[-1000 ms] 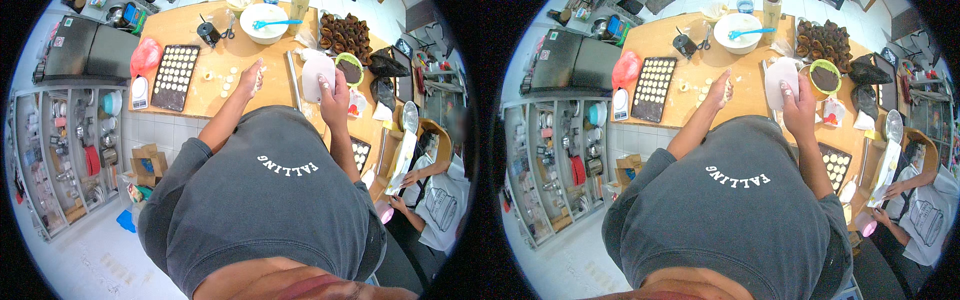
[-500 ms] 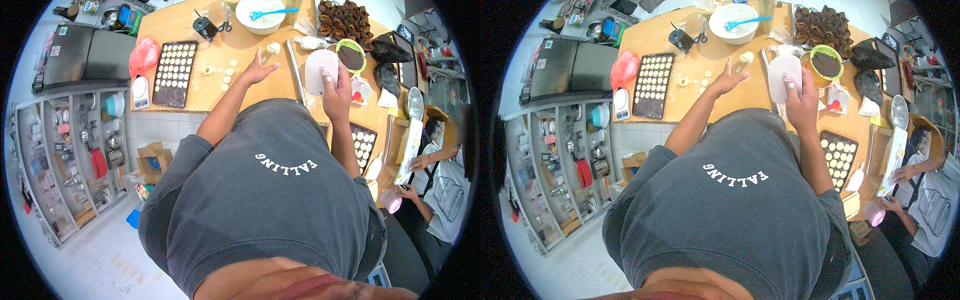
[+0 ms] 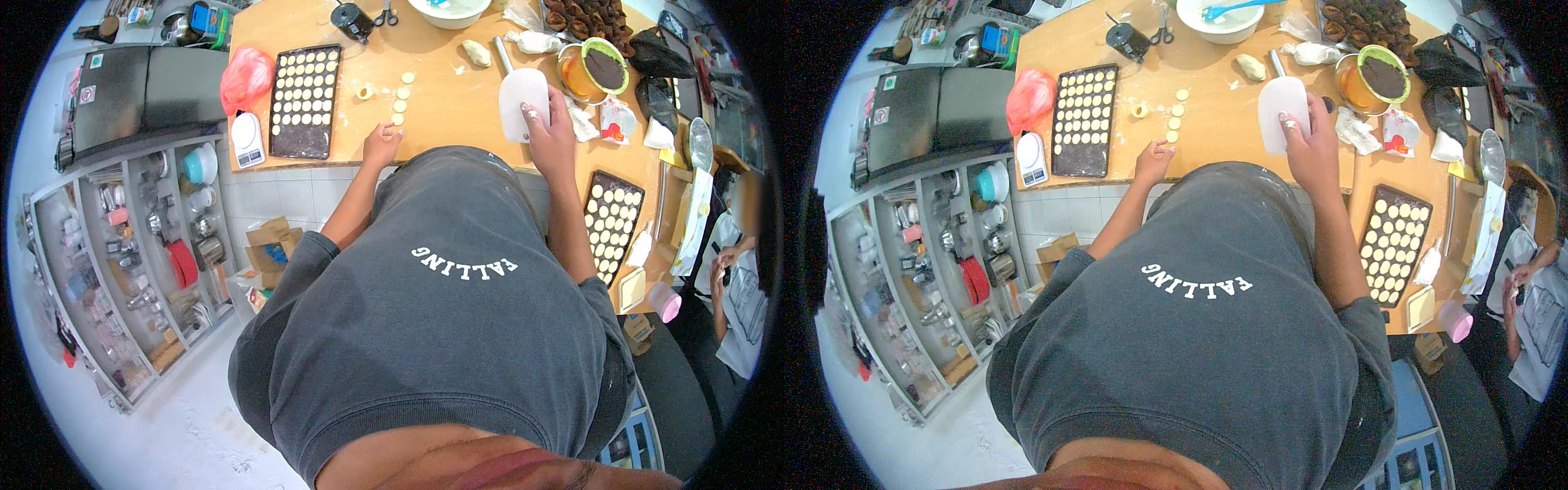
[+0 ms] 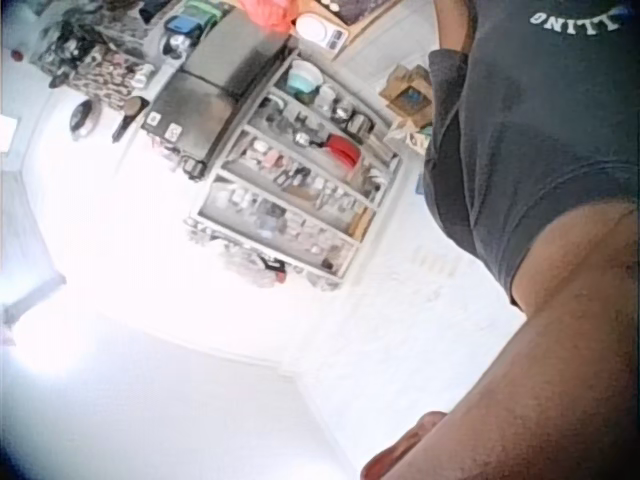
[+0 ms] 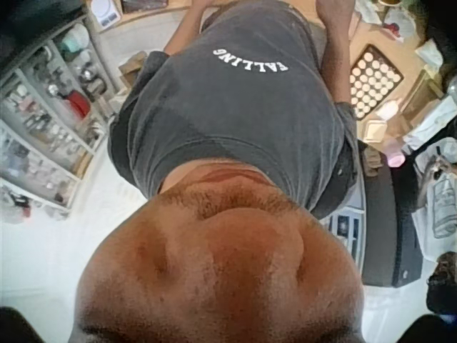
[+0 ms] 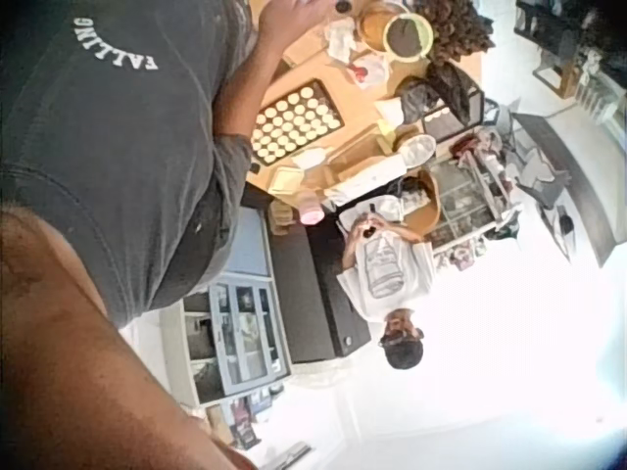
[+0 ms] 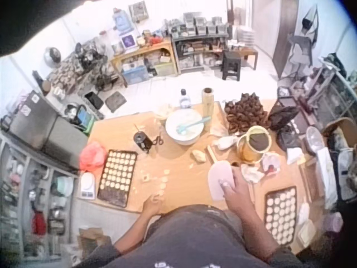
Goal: The person uses a scraper and their hands to shape pieces of dough on a wooden counter, then places the formed pieces onto a tray.
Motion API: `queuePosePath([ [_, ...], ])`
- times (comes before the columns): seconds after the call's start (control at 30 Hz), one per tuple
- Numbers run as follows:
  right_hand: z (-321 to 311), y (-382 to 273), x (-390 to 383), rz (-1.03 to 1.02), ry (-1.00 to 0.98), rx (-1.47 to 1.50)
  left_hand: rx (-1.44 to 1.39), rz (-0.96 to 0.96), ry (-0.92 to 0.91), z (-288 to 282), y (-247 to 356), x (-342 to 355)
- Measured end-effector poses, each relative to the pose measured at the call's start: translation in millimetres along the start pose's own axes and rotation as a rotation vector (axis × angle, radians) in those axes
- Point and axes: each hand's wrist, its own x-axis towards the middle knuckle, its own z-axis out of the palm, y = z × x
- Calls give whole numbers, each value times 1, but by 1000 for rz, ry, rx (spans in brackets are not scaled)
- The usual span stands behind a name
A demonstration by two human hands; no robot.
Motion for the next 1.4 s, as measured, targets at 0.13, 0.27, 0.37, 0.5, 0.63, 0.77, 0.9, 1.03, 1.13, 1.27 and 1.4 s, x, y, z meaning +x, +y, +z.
queuePosePath([
  [0.13, 51, 25, 2, 202, -49, -29, 83, 112, -46, -35, -14, 2],
  [0.27, 107, 91, -6, 482, -135, 40, 103, 188, -110, -52, -29, 22],
  [0.37, 148, 159, -26, 622, -176, 16, 122, 257, -189, -66, -33, 36],
  [0.5, 196, 179, -57, 644, -77, -43, 257, 406, -254, -74, -53, 56],
  [0.63, 226, 217, -74, 615, -57, -38, 250, 467, -335, -77, -58, 60],
  [0.77, 248, 245, -80, 573, -64, -96, 335, 530, -414, -84, -54, 66],
  [0.9, 261, 215, -72, 585, -99, -346, 426, 582, -472, -88, -56, 73],
  [1.03, 270, 225, -62, 555, -37, -451, 589, 586, -575, -95, -36, 72],
  [1.13, 275, 228, -64, 546, -35, -444, 634, 651, -606, -96, -34, 80],
  [1.27, 277, 227, -64, 558, 38, -448, 730, 673, -666, -90, -30, 89],
  [1.4, 272, 240, -57, 601, -45, -479, 738, 714, -678, -88, -27, 93],
])
